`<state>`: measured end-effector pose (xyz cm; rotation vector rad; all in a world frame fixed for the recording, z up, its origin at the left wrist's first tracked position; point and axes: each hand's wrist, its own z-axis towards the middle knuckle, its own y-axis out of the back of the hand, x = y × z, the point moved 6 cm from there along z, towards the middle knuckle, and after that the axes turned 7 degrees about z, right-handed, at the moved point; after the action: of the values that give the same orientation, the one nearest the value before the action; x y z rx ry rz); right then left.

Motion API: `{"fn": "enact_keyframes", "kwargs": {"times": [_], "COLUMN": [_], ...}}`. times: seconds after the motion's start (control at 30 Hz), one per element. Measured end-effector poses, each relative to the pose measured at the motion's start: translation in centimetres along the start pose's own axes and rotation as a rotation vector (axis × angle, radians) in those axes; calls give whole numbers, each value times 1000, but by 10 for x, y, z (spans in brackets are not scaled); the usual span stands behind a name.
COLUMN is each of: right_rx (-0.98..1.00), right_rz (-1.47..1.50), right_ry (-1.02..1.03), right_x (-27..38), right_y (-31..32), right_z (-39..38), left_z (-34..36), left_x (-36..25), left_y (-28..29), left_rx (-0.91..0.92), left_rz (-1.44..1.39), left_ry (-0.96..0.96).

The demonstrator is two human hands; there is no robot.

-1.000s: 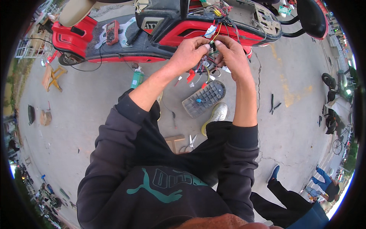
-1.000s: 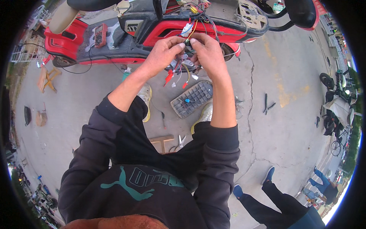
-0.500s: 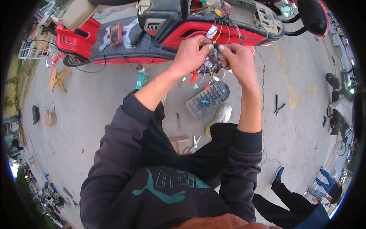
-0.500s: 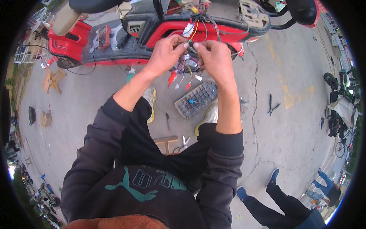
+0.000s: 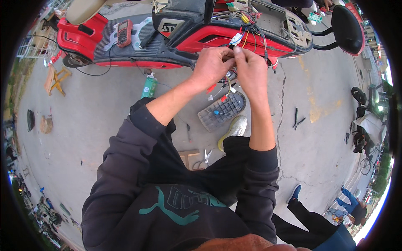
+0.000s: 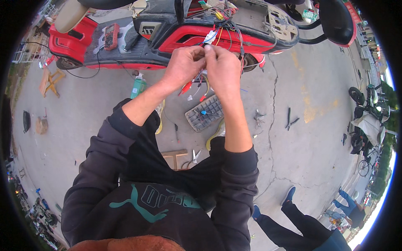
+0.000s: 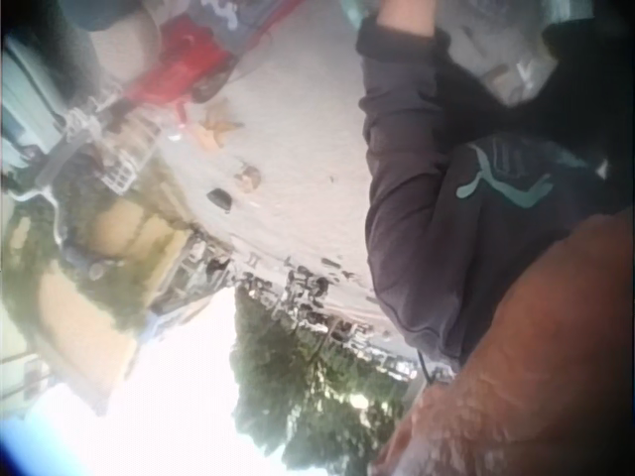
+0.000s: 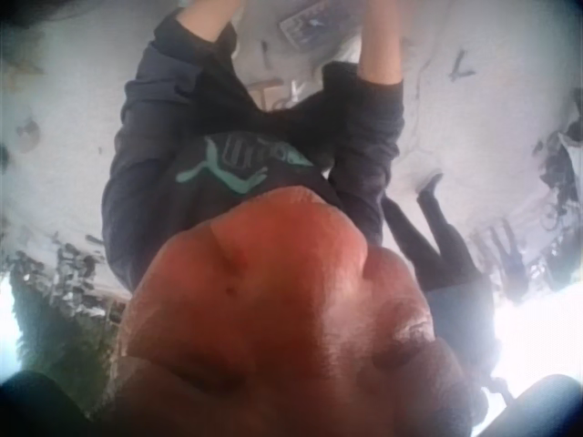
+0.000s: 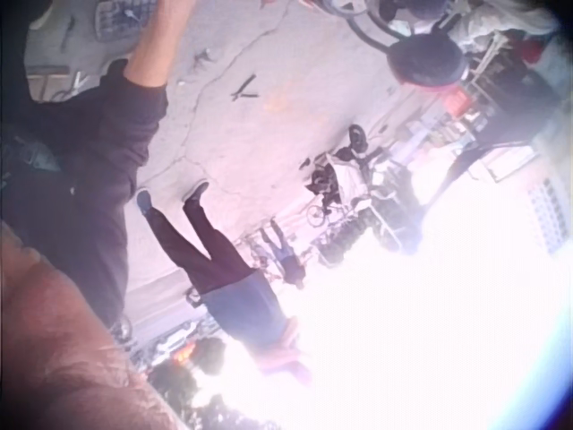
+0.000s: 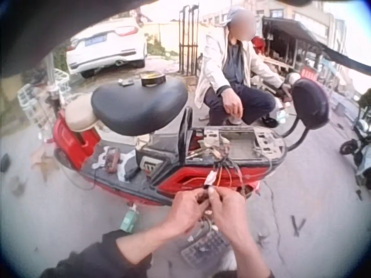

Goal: The person repairs the wiring of a red electric scooter by stripping, twisting, and taping individual wires. They use pliers and electrical tape to secure connections, then test the throttle at the end.

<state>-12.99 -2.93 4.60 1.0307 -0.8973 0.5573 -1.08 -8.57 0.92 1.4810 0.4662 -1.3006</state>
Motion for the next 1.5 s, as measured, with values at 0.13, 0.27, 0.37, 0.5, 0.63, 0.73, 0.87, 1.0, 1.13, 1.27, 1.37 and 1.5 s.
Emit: {"fn": "enact_keyframes", "kwargs": {"times": [0.13, 0.27, 0.37, 0.5, 0.63, 0.73, 0.87, 1.0, 1.13, 1.27, 1.37, 1.5], "right_rx": [-72, -141, -43, 157, 192, 196, 228, 150, 159, -3, -18, -39], "right_rz": [-581, -128, 332, 494, 454, 402, 382, 202, 399, 297, 200, 118], "right_ry": [174, 24, -165, -258, -248, -255, -249, -108, -261, -260, -237, -80], "right_x": [28, -1, -14, -26, -33, -35, -40, -29, -28, -15, -5, 2], "right_y": [-3, 15, 13, 4, 13, 13, 15, 20, 22, 17, 13, 12], "right_z": [-8, 2, 9, 5, 12, 14, 15, 14, 5, 3, 5, 2], "left_z": [-4, -6, 1, 4, 4, 5, 7, 8, 7, 1, -1, -3], "left_x": [-3, -13, 14, 15, 9, 10, 10, 7, 6, -12, -10, -13], "left_y": [2, -1, -6, -15, -10, -12, -10, -5, -9, -9, -11, -11], "left_rx": [-81, -80, -42, 171, 200, 189, 207, 143, -23, -200, -191, -150], "left_rz": [-40, -78, -219, -494, -467, -491, -454, -349, -262, 178, 84, -11], "left_ry": [55, -21, -81, 88, 123, 86, 102, 62, -15, -268, -238, -159]}}
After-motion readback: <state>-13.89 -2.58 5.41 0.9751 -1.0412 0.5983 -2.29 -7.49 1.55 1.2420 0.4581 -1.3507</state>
